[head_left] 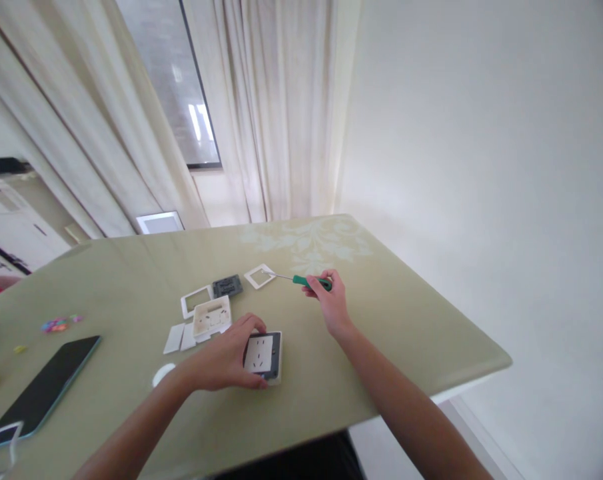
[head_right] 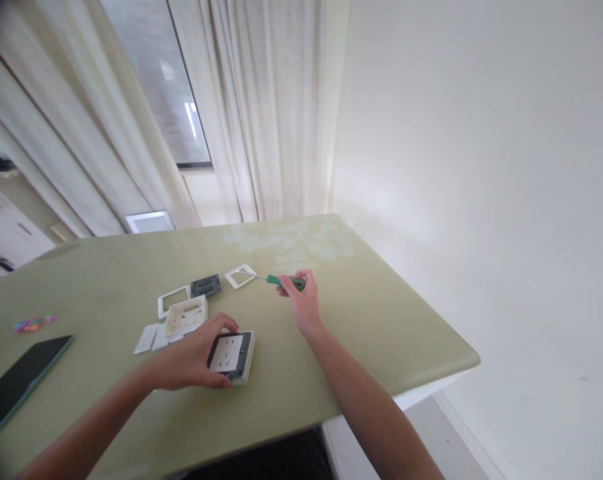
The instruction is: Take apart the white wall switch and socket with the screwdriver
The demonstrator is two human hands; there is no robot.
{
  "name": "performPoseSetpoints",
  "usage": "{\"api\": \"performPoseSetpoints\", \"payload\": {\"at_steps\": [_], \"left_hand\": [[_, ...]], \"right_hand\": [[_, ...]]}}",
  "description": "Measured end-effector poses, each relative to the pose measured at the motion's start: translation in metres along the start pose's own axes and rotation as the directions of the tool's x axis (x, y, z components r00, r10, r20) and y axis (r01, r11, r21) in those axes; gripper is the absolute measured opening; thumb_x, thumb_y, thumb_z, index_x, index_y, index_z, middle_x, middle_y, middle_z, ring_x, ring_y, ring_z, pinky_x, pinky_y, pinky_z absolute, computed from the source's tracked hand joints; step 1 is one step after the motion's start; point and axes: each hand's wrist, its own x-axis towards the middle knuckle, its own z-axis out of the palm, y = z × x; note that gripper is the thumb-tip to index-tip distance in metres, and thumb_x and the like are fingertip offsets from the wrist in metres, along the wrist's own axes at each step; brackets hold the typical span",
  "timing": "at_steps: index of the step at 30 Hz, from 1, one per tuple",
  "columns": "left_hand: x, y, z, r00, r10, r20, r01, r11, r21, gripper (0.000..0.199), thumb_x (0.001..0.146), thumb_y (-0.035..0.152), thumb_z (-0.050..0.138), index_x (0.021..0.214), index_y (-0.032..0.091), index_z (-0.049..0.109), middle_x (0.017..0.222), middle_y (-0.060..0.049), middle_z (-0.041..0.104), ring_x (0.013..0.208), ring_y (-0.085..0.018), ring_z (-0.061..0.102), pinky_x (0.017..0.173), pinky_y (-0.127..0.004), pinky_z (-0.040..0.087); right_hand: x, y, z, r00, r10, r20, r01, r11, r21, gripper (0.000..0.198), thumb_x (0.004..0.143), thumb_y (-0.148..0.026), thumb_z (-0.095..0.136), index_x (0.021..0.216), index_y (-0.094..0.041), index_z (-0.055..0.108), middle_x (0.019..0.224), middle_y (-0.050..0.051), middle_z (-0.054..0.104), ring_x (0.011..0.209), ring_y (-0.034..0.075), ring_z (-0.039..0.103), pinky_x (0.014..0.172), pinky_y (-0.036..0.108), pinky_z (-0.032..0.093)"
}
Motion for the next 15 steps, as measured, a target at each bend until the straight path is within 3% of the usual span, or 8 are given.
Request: {"api": "performPoseSetpoints", "payload": {"at_steps": [6, 11, 15], "left_hand": [[0.007, 0.0, 0.005, 0.998, -0.001, -0.057, 0.005, 0.998, 0.065, 0.061, 0.066, 0.044, 0.096, 0.11, 0.023, 0.061, 0.121, -0.008, 0.064, 0.115, -0.034, 0.061, 0.104, -0.05, 0.052], [0.016, 0.001, 0.007, 0.996, -0.022, -0.092, 0.029, 0.996, 0.081, 0.058, 0.075, 0.053, 0.092, 0.114, 0.022, 0.062, 0.118, -0.009, 0.065, 0.11, -0.032, 0.063, 0.1, -0.048, 0.053], [0.023, 0.001, 0.004, 0.996, -0.029, -0.085, 0.038, 0.994, 0.105, 0.06, 0.07, 0.053, 0.095, 0.11, 0.022, 0.064, 0.114, -0.009, 0.066, 0.108, -0.035, 0.065, 0.097, -0.049, 0.053]], "right_hand": [[-0.002, 0.004, 0.001, 0.999, 0.054, 0.008, -0.054, 0.998, 0.04, 0.071, 0.059, -0.061, 0.104, 0.09, -0.023, 0.052, 0.078, -0.004, 0.076, 0.062, 0.018, 0.08, 0.06, 0.027, 0.064], [0.001, 0.005, 0.0, 0.995, 0.103, -0.005, -0.102, 0.99, 0.096, 0.069, 0.058, -0.055, 0.105, 0.092, -0.023, 0.054, 0.074, -0.005, 0.075, 0.062, 0.017, 0.079, 0.059, 0.024, 0.062], [0.006, 0.007, -0.002, 0.989, 0.138, -0.048, -0.128, 0.978, 0.162, 0.07, 0.055, -0.055, 0.106, 0.093, -0.023, 0.055, 0.072, -0.006, 0.074, 0.057, 0.013, 0.074, 0.053, 0.019, 0.055]]}}
